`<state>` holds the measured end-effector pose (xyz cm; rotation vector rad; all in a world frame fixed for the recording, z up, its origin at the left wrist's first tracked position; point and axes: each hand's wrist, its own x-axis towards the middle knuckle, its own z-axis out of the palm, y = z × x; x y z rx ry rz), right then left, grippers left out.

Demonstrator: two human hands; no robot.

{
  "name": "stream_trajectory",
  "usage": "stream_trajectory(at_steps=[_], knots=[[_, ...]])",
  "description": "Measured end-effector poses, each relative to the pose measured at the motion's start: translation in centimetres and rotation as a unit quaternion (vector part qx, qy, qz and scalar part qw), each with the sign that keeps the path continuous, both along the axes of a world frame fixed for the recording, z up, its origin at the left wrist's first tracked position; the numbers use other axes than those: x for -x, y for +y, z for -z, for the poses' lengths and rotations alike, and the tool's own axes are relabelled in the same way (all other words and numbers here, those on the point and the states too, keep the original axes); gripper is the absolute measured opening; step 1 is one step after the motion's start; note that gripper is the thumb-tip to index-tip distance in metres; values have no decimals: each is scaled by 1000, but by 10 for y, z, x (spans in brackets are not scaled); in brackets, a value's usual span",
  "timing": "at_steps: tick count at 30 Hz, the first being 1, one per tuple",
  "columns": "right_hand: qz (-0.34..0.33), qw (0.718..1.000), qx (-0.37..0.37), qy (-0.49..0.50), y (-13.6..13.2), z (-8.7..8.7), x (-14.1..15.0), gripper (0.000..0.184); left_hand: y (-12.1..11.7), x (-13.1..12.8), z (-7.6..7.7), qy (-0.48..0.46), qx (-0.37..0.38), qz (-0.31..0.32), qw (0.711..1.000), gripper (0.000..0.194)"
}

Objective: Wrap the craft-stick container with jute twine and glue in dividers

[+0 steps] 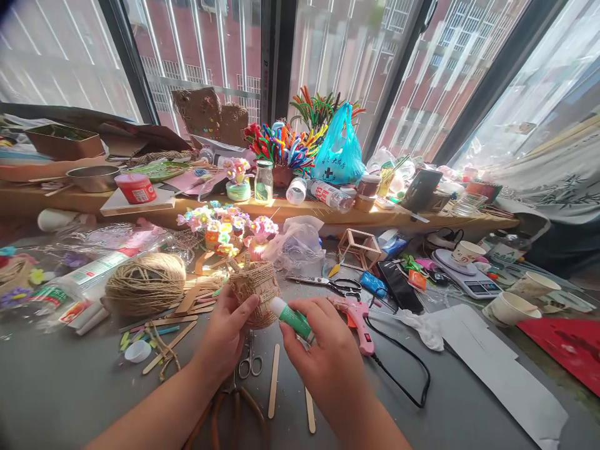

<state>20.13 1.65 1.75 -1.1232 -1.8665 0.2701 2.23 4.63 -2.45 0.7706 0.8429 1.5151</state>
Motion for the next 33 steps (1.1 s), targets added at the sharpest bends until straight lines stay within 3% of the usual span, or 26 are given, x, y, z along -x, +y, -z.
stream_trajectory(at_steps=[9, 18, 26, 33], knots=[[-2, 994, -53, -94, 1, 4, -1, 23, -2, 1, -1, 7, -17, 20, 1000, 55], [7, 999, -21, -40, -1, 8, 3, 19, -8, -3, -7, 8, -9, -7, 1000, 57], [46, 990, -104, -89, -7, 19, 12, 28, -4, -3, -2, -8, 1, 7, 1000, 55], [62, 986, -122, -99, -6, 22, 13, 32, -3, -1, 1, -4, 0, 25, 1000, 51]])
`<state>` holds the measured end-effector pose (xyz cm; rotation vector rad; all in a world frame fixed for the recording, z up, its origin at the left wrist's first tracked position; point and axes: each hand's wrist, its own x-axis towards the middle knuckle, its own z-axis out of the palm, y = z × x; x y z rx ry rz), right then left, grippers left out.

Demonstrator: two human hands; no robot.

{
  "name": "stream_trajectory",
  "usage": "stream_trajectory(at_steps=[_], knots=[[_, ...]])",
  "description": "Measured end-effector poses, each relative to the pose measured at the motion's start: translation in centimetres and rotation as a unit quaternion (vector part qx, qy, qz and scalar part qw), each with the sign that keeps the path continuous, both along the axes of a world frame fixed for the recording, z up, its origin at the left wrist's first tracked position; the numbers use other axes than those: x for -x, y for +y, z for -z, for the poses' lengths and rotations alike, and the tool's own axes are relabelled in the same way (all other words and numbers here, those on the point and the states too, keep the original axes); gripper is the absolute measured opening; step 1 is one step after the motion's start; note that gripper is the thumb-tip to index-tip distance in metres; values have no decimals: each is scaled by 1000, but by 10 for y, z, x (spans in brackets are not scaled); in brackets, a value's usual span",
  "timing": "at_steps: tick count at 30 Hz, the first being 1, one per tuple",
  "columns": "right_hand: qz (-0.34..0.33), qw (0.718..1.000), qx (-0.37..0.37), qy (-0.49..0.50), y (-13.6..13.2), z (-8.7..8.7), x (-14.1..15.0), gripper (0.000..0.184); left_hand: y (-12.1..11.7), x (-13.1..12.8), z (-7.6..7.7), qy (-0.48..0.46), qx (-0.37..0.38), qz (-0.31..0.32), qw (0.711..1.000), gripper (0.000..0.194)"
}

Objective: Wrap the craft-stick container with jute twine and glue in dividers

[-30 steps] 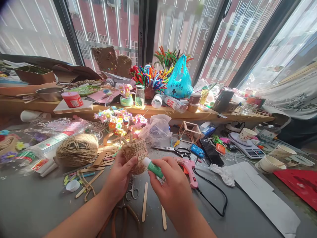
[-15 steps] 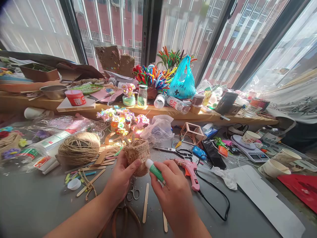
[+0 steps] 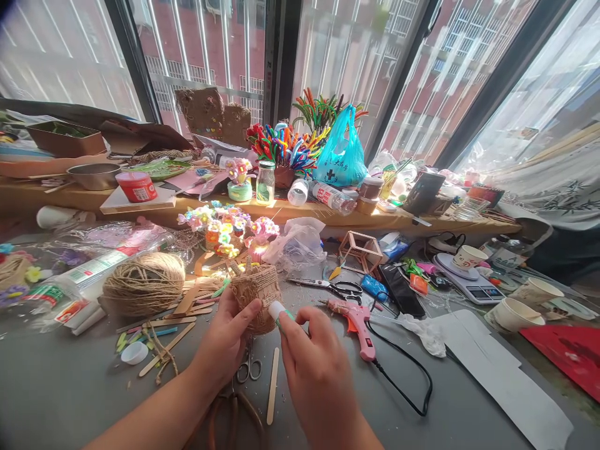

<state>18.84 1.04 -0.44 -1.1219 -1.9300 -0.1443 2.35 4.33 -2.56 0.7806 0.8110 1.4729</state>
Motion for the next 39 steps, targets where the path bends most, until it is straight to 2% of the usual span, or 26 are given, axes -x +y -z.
stream_trajectory(at_steps=[6, 15, 22, 29, 35, 39], knots=[[-16, 999, -12, 27, 1, -4, -6, 30, -4, -2, -5, 7, 0, 4, 1000, 55], [-47, 997, 34, 46, -1, -5, -6, 23, -2, -2, -5, 15, 0, -16, 1000, 56], [-13, 999, 23, 33, -3, -3, -4, 26, -6, -5, -8, 42, -2, -13, 999, 55], [-41, 999, 17, 18, -4, -2, -4, 25, -3, -3, -3, 53, 9, -9, 999, 58], [-13, 1000, 2, 19, -2, -1, -6, 21, -3, -3, -4, 54, 7, -1, 999, 58], [-31, 999, 3, 20, -1, -2, -5, 22, -3, -4, -4, 50, 12, -6, 999, 56]])
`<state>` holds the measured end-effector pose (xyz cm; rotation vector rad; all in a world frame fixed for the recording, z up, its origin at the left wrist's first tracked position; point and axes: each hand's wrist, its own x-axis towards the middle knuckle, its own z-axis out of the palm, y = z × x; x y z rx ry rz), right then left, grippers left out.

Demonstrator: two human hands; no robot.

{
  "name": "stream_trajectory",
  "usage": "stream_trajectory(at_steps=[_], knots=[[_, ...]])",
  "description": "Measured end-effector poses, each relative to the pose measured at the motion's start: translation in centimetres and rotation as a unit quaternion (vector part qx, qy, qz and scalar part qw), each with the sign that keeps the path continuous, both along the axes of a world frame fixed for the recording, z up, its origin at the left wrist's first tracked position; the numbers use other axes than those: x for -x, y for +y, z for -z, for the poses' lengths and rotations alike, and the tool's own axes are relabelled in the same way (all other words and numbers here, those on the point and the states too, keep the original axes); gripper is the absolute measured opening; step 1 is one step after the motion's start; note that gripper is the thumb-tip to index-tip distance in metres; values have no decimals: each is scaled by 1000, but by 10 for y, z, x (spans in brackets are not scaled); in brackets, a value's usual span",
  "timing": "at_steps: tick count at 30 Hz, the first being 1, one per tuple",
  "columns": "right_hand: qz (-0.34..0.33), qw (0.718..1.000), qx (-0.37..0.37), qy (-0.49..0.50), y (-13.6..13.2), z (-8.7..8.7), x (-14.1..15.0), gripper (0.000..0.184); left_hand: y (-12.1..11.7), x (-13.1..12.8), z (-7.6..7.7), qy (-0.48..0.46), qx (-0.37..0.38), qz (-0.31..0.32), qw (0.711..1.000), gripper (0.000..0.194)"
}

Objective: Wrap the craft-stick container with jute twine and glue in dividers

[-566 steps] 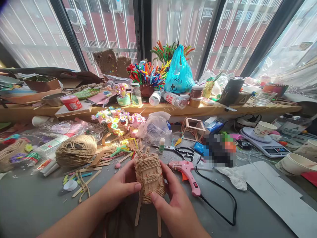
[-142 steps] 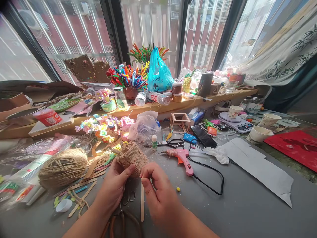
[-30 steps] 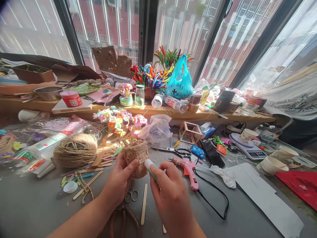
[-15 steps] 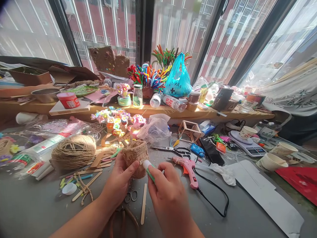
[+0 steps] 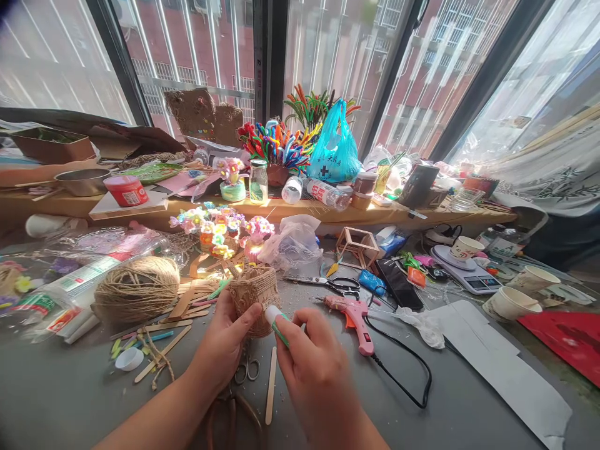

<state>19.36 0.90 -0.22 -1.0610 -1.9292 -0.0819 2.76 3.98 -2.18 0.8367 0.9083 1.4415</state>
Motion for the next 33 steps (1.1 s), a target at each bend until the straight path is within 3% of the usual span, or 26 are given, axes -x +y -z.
stream_trajectory(at_steps=[4, 8, 11, 14, 16, 20, 25, 29, 33], knots=[[8, 1000, -14, 10, -1, -1, -3, 24, -1, 0, 1, -26, -1, 10, 1000, 53], [33, 995, -12, 94, 1, 1, -16, 24, 0, 1, -2, -74, 6, 27, 997, 50], [85, 973, 108, 183, 7, 6, -29, 23, 3, 3, -6, -131, 28, 12, 991, 51], [107, 940, 249, 210, 16, 10, -41, 38, 8, 8, -10, -167, 53, -29, 984, 51], [91, 930, 297, 197, 20, 13, -48, 50, 11, 12, -13, -186, 64, -56, 979, 46], [54, 919, 362, 147, 20, 17, -58, 42, 17, 17, -20, -211, 68, -98, 970, 37], [87, 896, 417, 127, 12, 17, -62, 25, 19, 18, -22, -232, 64, -103, 965, 33], [85, 867, 474, 128, 9, 15, -66, 34, 19, 18, -20, -239, 66, -100, 963, 32], [24, 878, 466, 111, 16, -2, -85, 54, 19, 19, -19, -236, 70, -108, 963, 32]])
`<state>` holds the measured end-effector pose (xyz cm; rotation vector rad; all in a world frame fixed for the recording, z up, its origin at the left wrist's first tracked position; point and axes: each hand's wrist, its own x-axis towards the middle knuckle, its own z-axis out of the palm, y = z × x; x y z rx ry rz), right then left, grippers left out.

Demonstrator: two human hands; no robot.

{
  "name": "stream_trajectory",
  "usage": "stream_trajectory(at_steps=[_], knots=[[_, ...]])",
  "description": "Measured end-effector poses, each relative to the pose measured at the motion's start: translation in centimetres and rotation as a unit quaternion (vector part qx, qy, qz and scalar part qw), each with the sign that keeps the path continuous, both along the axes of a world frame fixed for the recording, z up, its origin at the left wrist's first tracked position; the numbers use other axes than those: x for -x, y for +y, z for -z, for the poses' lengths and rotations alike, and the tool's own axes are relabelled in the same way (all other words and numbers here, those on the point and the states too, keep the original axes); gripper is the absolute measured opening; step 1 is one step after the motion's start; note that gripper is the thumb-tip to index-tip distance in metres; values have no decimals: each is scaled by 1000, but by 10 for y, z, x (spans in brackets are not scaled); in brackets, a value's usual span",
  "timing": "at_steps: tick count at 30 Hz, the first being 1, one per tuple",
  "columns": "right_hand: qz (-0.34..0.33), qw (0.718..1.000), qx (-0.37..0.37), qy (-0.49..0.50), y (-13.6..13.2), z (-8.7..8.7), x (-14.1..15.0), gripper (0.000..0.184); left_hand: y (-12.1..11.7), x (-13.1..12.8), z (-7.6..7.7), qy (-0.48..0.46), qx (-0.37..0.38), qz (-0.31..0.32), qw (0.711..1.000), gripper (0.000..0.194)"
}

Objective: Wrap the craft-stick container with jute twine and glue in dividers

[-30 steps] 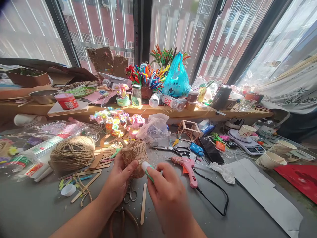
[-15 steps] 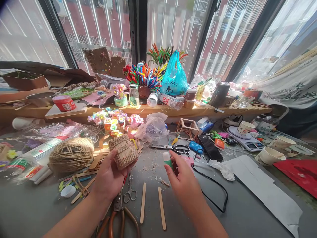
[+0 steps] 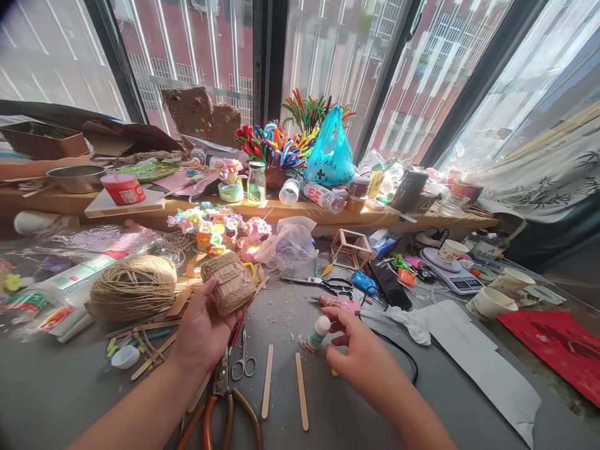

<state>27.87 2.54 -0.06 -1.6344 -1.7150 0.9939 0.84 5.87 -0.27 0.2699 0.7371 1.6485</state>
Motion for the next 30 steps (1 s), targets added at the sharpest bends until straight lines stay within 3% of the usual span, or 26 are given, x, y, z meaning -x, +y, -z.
stream_trajectory(at_steps=[4, 6, 8, 11, 14, 20, 23, 25, 28, 30], knots=[[86, 981, -79, -158, 24, -30, -26, 39, -1, 1, 1, -5, 4, 7, 1000, 34], [82, 961, -110, -241, 36, -32, -37, 35, -1, 1, 2, -8, 4, 9, 1000, 36], [50, 950, -100, -293, 44, -21, -47, 35, -1, 2, 2, -13, 3, 13, 1000, 38], [-20, 942, -111, -317, 46, 11, -56, 52, -1, 2, 3, -18, 6, 21, 1000, 40], [-25, 935, -114, -334, 43, 38, -61, 55, -1, 1, 4, -14, 10, 29, 999, 41], [-11, 933, -96, -347, 34, 54, -90, 63, -2, 1, 5, 2, 13, 31, 999, 41], [4, 936, -72, -344, 25, 47, -107, 61, -3, 0, 4, -4, 23, 30, 999, 39], [4, 942, -58, -330, 24, 32, -106, 54, -3, -1, 3, -5, 21, 31, 999, 39], [5, 947, -67, -313, 39, 4, -79, 44, -4, -3, 3, -3, 19, 34, 999, 40], [-39, 944, -84, -318, 59, -9, -50, 38, -4, -3, 3, 1, 20, 38, 999, 41]])
